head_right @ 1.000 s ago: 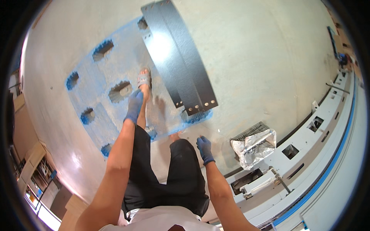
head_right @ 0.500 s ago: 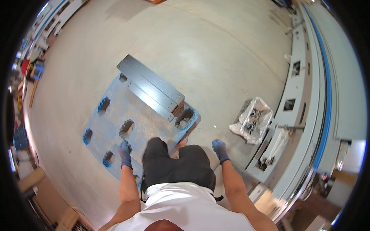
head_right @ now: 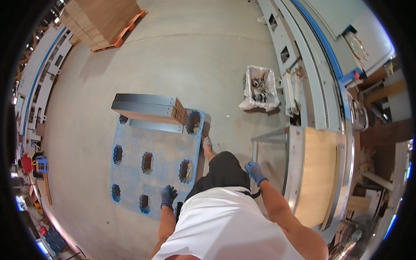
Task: The person feeds wooden boards into an edge banding machine, then removes the edge-banded pieces and stacks them onto a pallet.
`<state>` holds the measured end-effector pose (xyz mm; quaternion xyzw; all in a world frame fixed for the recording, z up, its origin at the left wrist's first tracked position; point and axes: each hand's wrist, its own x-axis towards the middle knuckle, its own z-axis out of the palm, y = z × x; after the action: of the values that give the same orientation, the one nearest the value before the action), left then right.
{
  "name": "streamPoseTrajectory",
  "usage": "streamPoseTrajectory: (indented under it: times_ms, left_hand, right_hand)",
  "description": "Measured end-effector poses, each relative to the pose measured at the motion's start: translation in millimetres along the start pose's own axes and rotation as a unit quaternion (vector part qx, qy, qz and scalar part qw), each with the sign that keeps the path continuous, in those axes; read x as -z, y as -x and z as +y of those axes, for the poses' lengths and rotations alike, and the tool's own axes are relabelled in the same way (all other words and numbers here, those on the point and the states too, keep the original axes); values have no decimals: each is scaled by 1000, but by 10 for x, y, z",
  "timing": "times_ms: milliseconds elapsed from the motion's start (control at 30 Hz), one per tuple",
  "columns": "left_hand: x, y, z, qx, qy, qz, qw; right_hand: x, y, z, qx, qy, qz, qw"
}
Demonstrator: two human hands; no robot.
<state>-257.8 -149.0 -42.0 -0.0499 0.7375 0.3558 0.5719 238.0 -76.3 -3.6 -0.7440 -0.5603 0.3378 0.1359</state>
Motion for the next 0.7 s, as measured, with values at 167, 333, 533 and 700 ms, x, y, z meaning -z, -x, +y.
streamPoseTrajectory:
  times_ms: [167, 333, 533, 700]
  left_hand:
    - [505, 90, -792, 83, 77, -15, 993]
    - [284, 577, -840, 42, -32, -61, 997]
    - [399, 261, -834, -79, -170, -196, 963]
    - [62, 307, -402, -7, -196, -208, 958]
  right_hand:
    - [141, 640, 24, -19, -39, -92, 995]
    - [595, 1014, 60, -57, -16, 77, 995]
    - [1175, 1321, -430, -61, -70, 165, 982]
    - [1243, 1688, 17, 4, -81, 296, 952]
